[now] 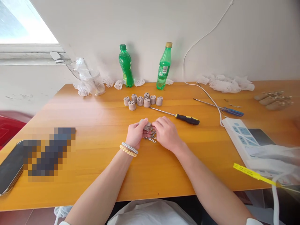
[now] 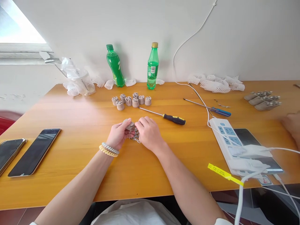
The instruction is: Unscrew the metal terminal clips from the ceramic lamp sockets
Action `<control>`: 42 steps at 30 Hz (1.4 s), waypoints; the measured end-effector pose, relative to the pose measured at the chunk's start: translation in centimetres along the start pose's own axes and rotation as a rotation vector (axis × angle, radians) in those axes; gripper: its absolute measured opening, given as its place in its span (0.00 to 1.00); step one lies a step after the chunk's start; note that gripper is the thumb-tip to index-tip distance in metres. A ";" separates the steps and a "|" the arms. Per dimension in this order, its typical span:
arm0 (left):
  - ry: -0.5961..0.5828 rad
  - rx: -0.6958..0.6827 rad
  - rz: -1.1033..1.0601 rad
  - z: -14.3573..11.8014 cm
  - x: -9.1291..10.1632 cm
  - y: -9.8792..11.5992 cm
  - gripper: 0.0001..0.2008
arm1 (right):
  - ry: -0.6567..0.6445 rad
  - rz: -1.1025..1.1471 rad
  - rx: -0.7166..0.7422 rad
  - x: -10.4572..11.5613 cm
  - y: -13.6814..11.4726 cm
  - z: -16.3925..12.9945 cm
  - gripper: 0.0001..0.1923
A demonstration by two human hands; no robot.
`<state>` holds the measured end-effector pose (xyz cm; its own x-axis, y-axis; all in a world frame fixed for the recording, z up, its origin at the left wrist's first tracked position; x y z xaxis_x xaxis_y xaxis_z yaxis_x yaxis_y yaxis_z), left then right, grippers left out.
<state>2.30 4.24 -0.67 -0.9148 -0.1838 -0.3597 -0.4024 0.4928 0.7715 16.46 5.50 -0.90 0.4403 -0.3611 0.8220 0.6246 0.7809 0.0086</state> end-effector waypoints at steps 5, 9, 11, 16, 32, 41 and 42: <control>-0.021 0.093 -0.059 -0.1 0.0 0.0 0.14 | -0.008 0.043 0.040 0.2 0.3 0.0 0.09; -0.052 0.104 -0.034 -0.4 0.0 0.3 0.12 | 0.049 0.168 0.001 0.1 0.4 -0.3 0.09; -0.071 0.108 -0.033 -0.4 0.1 0.3 0.12 | 0.091 0.269 -0.065 0.0 0.6 -0.5 0.07; -0.146 0.156 -0.084 -0.3 0.1 0.2 0.10 | 0.096 0.571 -0.314 -0.1 1.0 -0.9 0.08; -0.020 0.130 -0.397 0.7 1.3 1.6 0.11 | 0.012 -0.108 -0.773 3.2 8.4 -3.9 0.21; 0.180 -0.059 -0.517 2.2 5.8 4.7 0.10 | -0.316 0.134 -1.052 4.9 13.9 -7.0 0.24; 0.193 -0.073 -0.526 2.2 6.3 5.0 0.10 | -0.258 0.198 -1.051 5.0 14.3 -7.2 0.23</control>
<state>-5.38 7.39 -0.23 -0.5771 -0.5449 -0.6083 -0.8013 0.2338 0.5507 32.20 11.19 -0.79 0.5216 -0.0641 0.8508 0.8494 -0.0547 -0.5249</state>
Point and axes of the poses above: each hand's wrist, its own z-axis towards the middle knuckle, its own x-axis out of the back of the hand, y = z × x, the point moved 1 cm from there along z, towards the middle knuckle, and after that the axes turned 10 degrees about x, right-handed, at the moved point
